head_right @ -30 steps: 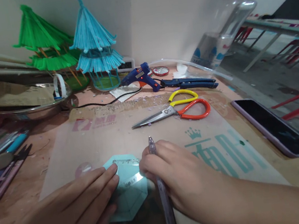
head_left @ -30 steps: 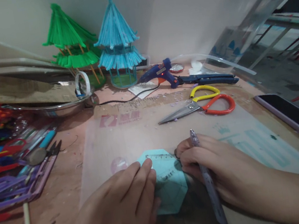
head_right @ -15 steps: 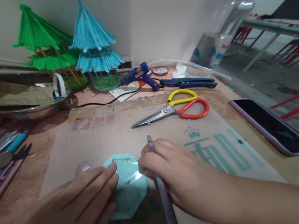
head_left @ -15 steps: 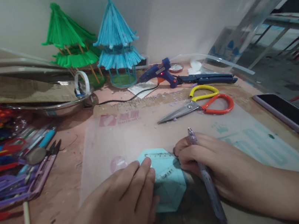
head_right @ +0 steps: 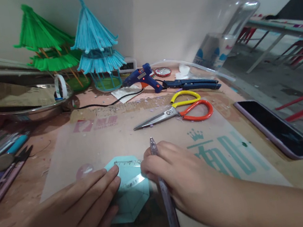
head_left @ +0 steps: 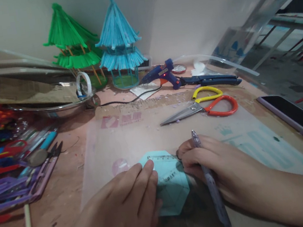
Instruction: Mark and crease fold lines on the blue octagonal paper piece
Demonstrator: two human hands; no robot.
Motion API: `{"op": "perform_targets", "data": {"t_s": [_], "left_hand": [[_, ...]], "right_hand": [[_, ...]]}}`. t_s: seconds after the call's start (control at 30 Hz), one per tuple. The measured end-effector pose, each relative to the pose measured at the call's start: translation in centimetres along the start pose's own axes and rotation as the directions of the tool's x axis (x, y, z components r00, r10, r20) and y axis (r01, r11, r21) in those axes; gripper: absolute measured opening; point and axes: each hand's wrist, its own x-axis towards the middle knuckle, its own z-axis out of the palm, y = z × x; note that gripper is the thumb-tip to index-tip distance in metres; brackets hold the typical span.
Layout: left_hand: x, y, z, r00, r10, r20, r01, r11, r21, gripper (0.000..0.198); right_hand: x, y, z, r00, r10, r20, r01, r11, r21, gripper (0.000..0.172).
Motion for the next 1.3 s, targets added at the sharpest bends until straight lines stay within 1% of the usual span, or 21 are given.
{"op": "perform_targets", "data": {"t_s": [0.23,0.37,0.53,0.6,0.83,1.0,1.13,1.2,1.3], "left_hand": [[-0.54,-0.04,-0.29,0.999,-0.054,-0.003,0.054,0.998,-0.020,0.035],[-0.57,-0.07,-0.45,0.999,-0.031,0.008,0.031,0.999,-0.011,0.032],[-0.70,0.05,0.02,1.000,-0.002,-0.014,0.002,1.000,0.000,0.027],[-0.83,0.13,0.08,1.000,0.008,-0.005,-0.008,1.000,-0.002,0.026],[-0.90,0.11,-0.26,1.000,0.007,0.017,-0.007,1.000,0.005,0.025],[-0.75,0.04,0.01,1.000,0.020,-0.006,-0.020,1.000,-0.019,0.031],[-0.65,0.08,0.13,1.000,0.011,-0.012,-0.011,1.000,-0.003,0.027],[-0.69,0.12,0.10,1.000,0.005,0.002,-0.005,1.000,0.003,0.025],[-0.82,0.14,0.07,1.000,0.007,0.011,-0.007,1.000,0.001,0.026]], "right_hand": [[0.03,0.00,0.00,1.000,-0.001,0.010,0.001,1.000,-0.008,0.017],[0.09,0.00,-0.03,1.000,-0.017,0.008,0.017,1.000,-0.010,0.015],[0.10,0.02,-0.02,1.000,-0.020,0.009,0.020,1.000,-0.016,0.015],[0.10,0.02,-0.01,1.000,-0.018,0.016,0.018,1.000,-0.010,0.015],[0.07,0.06,0.01,1.000,-0.012,0.019,0.012,1.000,-0.005,0.015],[0.09,-0.07,-0.04,1.000,-0.018,0.016,0.018,1.000,-0.008,0.015],[0.10,-0.10,-0.08,1.000,-0.017,0.019,0.017,1.000,-0.013,0.017],[0.09,-0.04,-0.08,1.000,-0.021,0.018,0.021,1.000,-0.011,0.017],[0.05,0.07,-0.05,1.000,-0.024,0.014,0.024,1.000,-0.013,0.017]]}}
